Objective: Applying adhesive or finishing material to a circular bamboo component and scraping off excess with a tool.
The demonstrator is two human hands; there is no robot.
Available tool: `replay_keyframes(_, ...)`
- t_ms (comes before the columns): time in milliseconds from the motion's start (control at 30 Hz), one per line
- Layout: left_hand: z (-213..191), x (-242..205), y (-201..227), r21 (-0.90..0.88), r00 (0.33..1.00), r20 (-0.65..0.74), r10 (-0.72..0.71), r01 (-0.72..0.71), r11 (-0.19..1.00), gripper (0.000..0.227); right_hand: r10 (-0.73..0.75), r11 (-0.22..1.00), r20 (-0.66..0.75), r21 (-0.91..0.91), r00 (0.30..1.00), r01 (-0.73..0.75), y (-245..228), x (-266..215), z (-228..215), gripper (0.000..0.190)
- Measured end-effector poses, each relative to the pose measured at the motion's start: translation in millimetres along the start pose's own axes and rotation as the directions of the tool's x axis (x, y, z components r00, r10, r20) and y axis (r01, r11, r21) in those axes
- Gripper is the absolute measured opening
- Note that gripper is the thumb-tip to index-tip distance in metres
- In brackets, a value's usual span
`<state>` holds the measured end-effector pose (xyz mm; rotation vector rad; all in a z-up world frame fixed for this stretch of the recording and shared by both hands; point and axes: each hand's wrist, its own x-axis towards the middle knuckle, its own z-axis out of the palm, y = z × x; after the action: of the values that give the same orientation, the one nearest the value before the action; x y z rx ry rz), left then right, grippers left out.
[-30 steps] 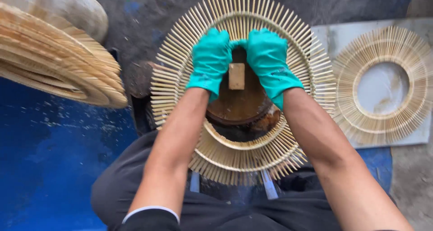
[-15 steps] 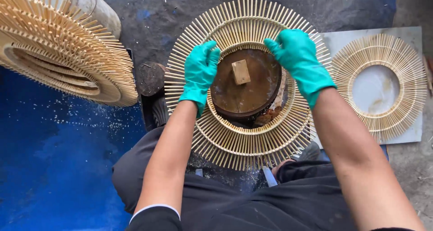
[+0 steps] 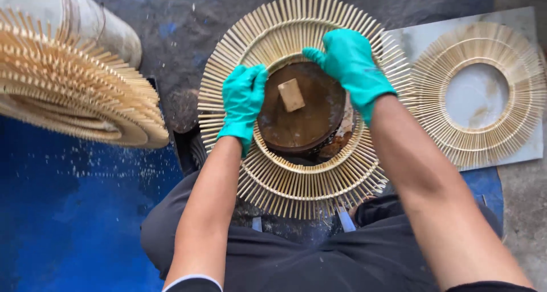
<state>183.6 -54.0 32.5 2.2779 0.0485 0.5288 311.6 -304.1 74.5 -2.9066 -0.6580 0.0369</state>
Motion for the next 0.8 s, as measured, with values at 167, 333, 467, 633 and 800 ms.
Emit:
replay_keyframes(167, -9.7, -11.6, -8.5, -0.143, 0.999, 0.009, 0.046, -0.044, 0.989, 0.022, 0.177, 0.822, -0.109, 0.563, 0.978, -0.086, 88.2, -117.7, -62.5, 0.037)
replay_keyframes(333, -29.7, -6.3, 2.2, -0.6, 0.79, 0.301, -0.533, 0.592, 0.538, 0.03, 0.611, 0.213, 0.539, 0.593, 0.58, -0.776, 170.2, -256.3, 4.9, 0.052)
replay_keyframes(467, -51.9, -31.4, -36.6, -0.6, 0.84, 0.008, -0.542, 0.438, 0.67, 0.031, 0.526, -0.041, 0.718, 0.557, 0.456, -0.83, 151.1, -258.1, 10.7, 0.047)
replay_keyframes(633, -85.2, -81.2, -118.2, 0.144, 0.824, -0.175, -0.539, 0.563, 0.814, 0.055, 0.521, 0.118, 0.56, 0.701, 0.645, -0.704, 139.1, -224.7, 5.3, 0.032)
replay_keyframes(800, -86.4, -126.5, -141.8, -0.139, 0.741, -0.098, -0.664, 0.651, 0.747, 0.045, 0.502, 0.141, 0.462, 0.79, 0.731, -0.596, 130.4, -180.3, 18.4, 0.027)
